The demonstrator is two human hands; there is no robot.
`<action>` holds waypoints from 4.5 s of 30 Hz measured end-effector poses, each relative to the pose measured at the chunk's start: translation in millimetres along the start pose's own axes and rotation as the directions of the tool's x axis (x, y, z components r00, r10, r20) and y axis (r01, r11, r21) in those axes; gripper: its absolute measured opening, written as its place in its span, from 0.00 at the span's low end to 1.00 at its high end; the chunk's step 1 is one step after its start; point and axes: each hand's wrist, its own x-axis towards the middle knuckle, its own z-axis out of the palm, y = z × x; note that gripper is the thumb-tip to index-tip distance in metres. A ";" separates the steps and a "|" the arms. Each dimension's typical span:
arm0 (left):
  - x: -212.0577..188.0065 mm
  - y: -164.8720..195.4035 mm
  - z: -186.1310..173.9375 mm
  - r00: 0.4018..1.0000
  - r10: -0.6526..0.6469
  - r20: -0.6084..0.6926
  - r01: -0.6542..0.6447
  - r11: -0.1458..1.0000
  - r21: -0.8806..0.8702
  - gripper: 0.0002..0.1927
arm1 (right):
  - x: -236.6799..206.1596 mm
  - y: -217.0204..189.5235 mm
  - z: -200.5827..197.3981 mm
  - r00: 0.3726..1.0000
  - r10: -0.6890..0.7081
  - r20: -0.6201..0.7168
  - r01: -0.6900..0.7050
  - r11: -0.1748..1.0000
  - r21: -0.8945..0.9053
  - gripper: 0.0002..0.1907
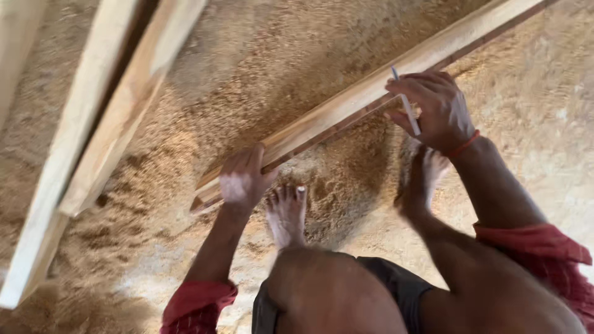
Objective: The person sits on the workshop floor, picks up wooden slats, aligns them edge to edge against a darker wooden strip, and marks positions on the slats with a pencil. They reposition the slats repeatedly and continue marking marks along the length of the wood.
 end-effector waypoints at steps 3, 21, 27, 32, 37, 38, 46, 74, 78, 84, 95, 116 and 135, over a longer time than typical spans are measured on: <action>2.6 2.3 1.5 1.000 -0.024 -0.008 0.024 1.000 -0.006 0.24 | 3.8 28.4 -3.8 0.997 -0.060 0.042 0.061 0.997 -0.038 0.24; 32.1 30.0 17.0 0.963 -0.251 0.095 0.241 0.965 0.102 0.14 | 38.4 138.8 60.6 0.902 -0.425 0.076 0.398 0.887 0.235 0.29; 54.0 49.3 20.4 0.967 -0.248 0.061 0.231 0.951 0.205 0.18 | 42.1 140.0 61.3 0.903 -0.427 0.048 0.403 0.881 0.250 0.30; 87.5 86.0 49.7 0.994 -0.106 0.022 0.101 0.984 0.146 0.25 | 38.5 142.4 64.0 0.910 -0.411 0.056 0.385 0.888 0.251 0.30; 108.2 94.5 87.7 0.987 -0.150 0.060 0.145 0.986 0.087 0.24 | 38.7 140.0 69.8 0.903 -0.429 0.033 0.413 0.885 0.215 0.31; 108.2 92.9 91.3 0.984 -0.170 0.050 0.165 0.983 0.085 0.23 | 39.3 139.3 69.8 0.901 -0.432 0.038 0.415 0.884 0.214 0.31; 101.8 86.4 93.3 0.973 -0.216 0.084 0.222 0.973 -0.065 0.15 | 44.6 128.4 48.9 0.877 -0.478 0.042 0.446 0.845 0.294 0.26; 112.7 82.6 81.5 0.981 -0.192 0.026 0.192 0.981 -0.001 0.12 | 84.5 62.0 68.1 0.898 -0.435 0.067 0.279 0.681 0.678 0.08; 111.9 83.9 79.9 0.980 -0.198 0.022 0.198 0.980 -0.019 0.13 | 85.4 60.6 66.0 0.901 -0.421 0.108 0.235 0.680 0.694 0.09; 114.3 83.5 76.5 0.980 -0.197 0.039 0.198 0.980 -0.024 0.19 | 88.2 59.0 64.9 0.894 -0.437 0.098 0.256 0.678 0.689 0.08; 111.3 85.5 71.1 0.979 -0.202 0.017 0.202 0.979 -0.038 0.21 | 86.0 56.8 64.4 0.893 -0.430 0.133 0.234 0.695 0.680 0.08; 112.9 86.2 71.1 0.977 -0.205 0.053 0.207 0.978 -0.023 0.24 | 88.1 55.0 62.1 0.896 -0.427 0.118 0.261 0.724 0.639 0.07; 112.1 87.1 72.2 0.976 -0.217 0.031 0.219 0.974 -0.062 0.25 | 84.9 61.0 66.5 0.893 -0.433 0.118 0.240 0.683 0.690 0.09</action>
